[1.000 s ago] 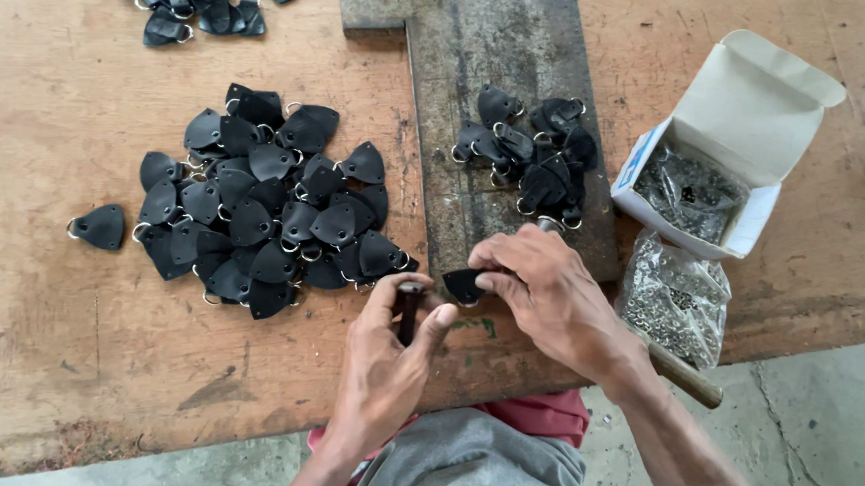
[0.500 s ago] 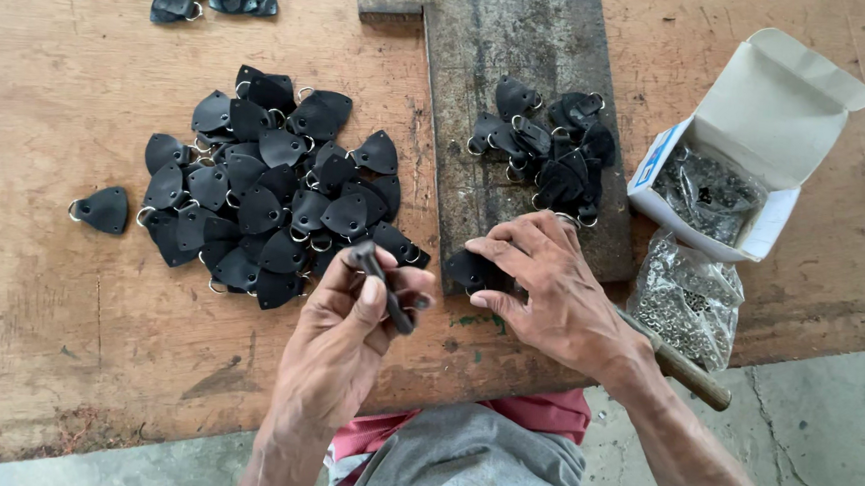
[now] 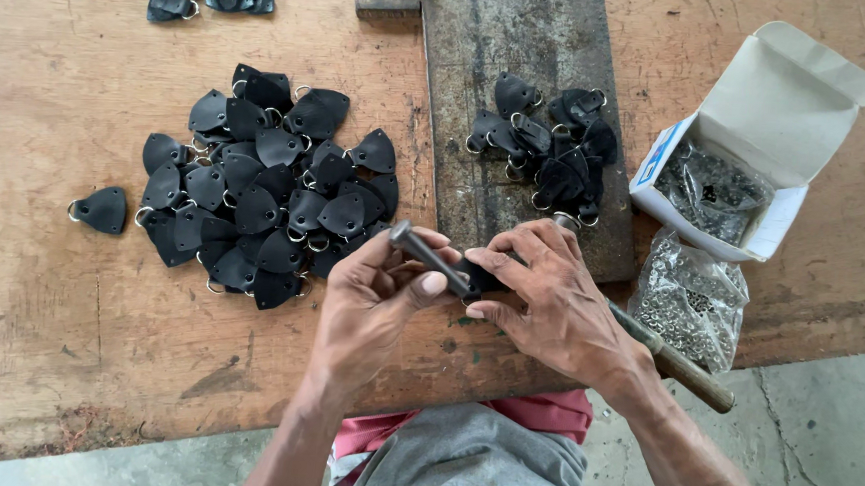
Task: The person attaches metal split rings to black leather keychain fobs. They pick up a fob, insert a ring through its hole using a small punch tool, tap the ring closed with a hammer on a wooden block, and set the finished keychain aside, repeating this cycle for many fobs.
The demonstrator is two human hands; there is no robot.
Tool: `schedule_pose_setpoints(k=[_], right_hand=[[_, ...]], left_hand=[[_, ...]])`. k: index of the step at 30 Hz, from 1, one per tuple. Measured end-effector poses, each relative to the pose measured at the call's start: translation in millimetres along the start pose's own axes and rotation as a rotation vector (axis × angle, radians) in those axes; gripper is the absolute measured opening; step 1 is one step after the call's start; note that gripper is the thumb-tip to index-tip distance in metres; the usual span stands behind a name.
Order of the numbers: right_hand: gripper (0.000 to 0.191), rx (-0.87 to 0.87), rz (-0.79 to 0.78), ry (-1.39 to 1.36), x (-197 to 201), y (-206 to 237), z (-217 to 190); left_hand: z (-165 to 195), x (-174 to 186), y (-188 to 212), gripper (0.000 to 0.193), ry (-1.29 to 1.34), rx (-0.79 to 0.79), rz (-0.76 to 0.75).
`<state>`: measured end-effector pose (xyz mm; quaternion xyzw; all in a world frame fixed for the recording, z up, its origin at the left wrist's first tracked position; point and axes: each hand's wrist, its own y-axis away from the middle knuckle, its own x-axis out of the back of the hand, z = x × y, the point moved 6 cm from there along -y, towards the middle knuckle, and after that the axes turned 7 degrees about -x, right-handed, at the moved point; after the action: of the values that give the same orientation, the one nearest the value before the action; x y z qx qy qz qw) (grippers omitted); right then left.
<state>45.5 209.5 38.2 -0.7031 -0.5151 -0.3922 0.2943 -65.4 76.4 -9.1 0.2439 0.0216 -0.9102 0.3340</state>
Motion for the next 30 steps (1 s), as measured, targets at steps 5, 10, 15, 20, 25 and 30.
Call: schedule_pose_setpoints(k=[5, 10, 15, 20, 25, 30], right_hand=[[0.058, -0.004, 0.006, -0.009, 0.0, 0.0, -0.7], [0.063, -0.024, -0.026, -0.013, -4.6, -0.4, 2.6], [0.079, -0.01, -0.012, 0.052, 3.2, 10.0, 3.9], [0.077, -0.21, 0.001, 0.148, 29.4, 30.2, 16.0], [0.079, -0.537, -0.096, 0.204, 36.7, 48.4, 42.3], [0.065, -0.544, -0.074, 0.16, 21.2, 55.6, 56.1]], left_hand=[[5.4, -13.5, -5.4, 0.017, -0.285, -0.125, -0.077], [8.4, -19.5, -5.7, 0.015, -0.494, -0.208, -0.067], [8.8, -24.7, -3.9, 0.019, -0.704, -0.269, -0.05], [11.7, -30.2, 1.0, 0.022, -0.747, -0.442, -0.09], [8.2, -35.8, 6.2, 0.032, -0.841, -0.607, -0.091], [3.0, -39.7, 9.5, 0.029, -0.931, -0.669, -0.048]])
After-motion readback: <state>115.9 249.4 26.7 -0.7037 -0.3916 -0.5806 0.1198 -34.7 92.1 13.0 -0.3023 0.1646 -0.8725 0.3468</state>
